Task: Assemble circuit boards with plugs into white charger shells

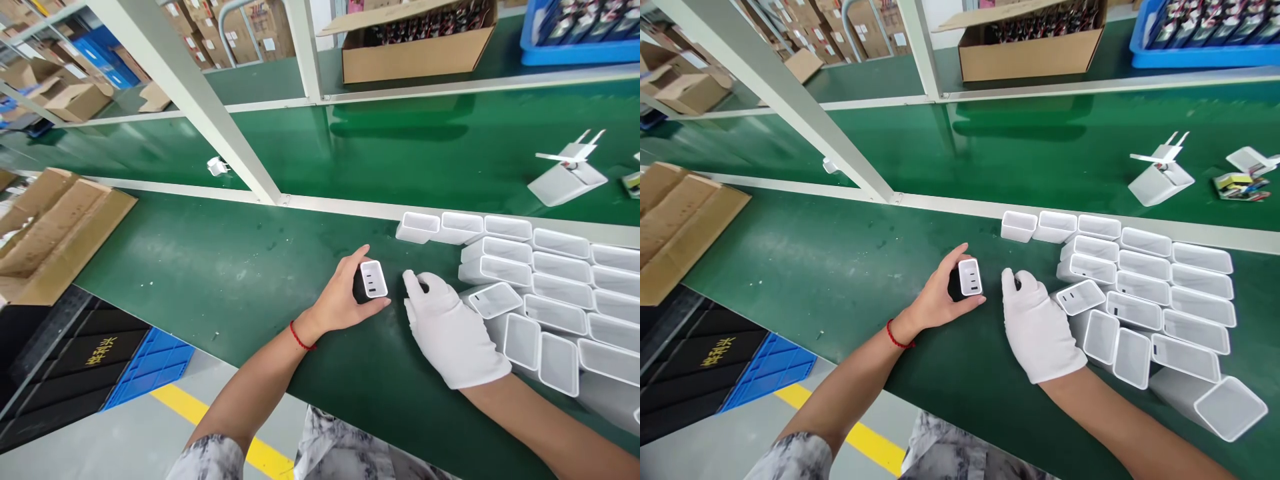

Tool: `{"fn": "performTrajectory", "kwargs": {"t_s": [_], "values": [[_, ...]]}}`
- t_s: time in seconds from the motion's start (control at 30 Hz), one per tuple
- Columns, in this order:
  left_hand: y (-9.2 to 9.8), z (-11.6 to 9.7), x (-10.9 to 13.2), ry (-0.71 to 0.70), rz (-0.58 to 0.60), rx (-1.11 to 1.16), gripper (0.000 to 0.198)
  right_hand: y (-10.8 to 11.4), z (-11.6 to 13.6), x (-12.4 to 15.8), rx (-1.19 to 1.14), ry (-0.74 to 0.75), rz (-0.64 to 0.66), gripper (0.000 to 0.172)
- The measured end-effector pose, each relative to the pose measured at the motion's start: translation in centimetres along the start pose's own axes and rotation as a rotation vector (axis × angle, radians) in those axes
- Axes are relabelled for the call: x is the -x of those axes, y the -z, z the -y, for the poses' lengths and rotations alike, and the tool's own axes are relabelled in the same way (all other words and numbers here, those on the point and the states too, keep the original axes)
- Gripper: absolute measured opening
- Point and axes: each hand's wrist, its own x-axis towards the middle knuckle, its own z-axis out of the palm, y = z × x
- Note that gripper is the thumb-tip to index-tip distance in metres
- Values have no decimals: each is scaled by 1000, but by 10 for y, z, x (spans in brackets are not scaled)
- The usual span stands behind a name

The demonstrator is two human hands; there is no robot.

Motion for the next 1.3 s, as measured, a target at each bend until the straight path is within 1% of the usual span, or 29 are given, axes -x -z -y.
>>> {"fn": "performTrajectory", "kwargs": {"t_s": [0.13, 0.23, 0.37, 0.43, 0.53, 0.57, 0.63, 0.67, 0.73, 0.8, 0.83, 0.87, 0.93, 1.03, 1.17, 1.23, 1.3], "values": [[0, 0, 0, -28, -39, -7, 83, 7, 0, 4, 105, 70, -33, 39], [0, 0, 0, -88, -72, -13, 72, 12, 0, 9, 131, 69, -28, 40], [0, 0, -1, -148, -101, -36, 59, 14, 2, 15, 188, 51, 16, 36], [0, 0, -1, -164, -105, -49, 57, 15, 4, 15, 210, 74, 47, 35], [0, 1, -1, -176, -103, -69, 58, 19, 6, 12, 219, 120, 78, 42], [0, 1, -1, -180, -100, -75, 58, 21, 6, 11, 209, 121, 84, 43], [0, 1, -1, -191, -96, -79, 59, 26, 5, 10, 173, 98, 106, 40], [0, 1, -1, -197, -96, -78, 59, 28, 3, 10, 152, 77, 139, 39], [-1, 1, -2, -207, -106, -73, 58, 33, 1, 11, 119, 51, 265, 42], [-1, 0, -2, -222, -132, -71, 56, 34, -2, 13, 118, 85, 415, 43], [-2, 0, -2, -233, -149, -71, 55, 34, -2, 14, 130, 120, 462, 46], [-2, 0, -3, -244, -167, -73, 54, 33, -2, 14, 148, 154, 471, 50], [-2, 1, -3, -265, -199, -81, 54, 29, -2, 15, 175, 191, 402, 54], [-3, 1, -4, -276, -230, -89, 53, 27, 0, 12, 149, 122, 275, 47], [-3, 1, -4, -268, -235, -93, 53, 31, 4, 2, 68, 6, 262, 53], [-3, 0, -4, -261, -233, -92, 52, 31, 4, -2, 29, -12, 256, 56], [-2, -1, -4, -249, -236, -87, 52, 30, 3, -4, -46, -5, 209, 52]]}}
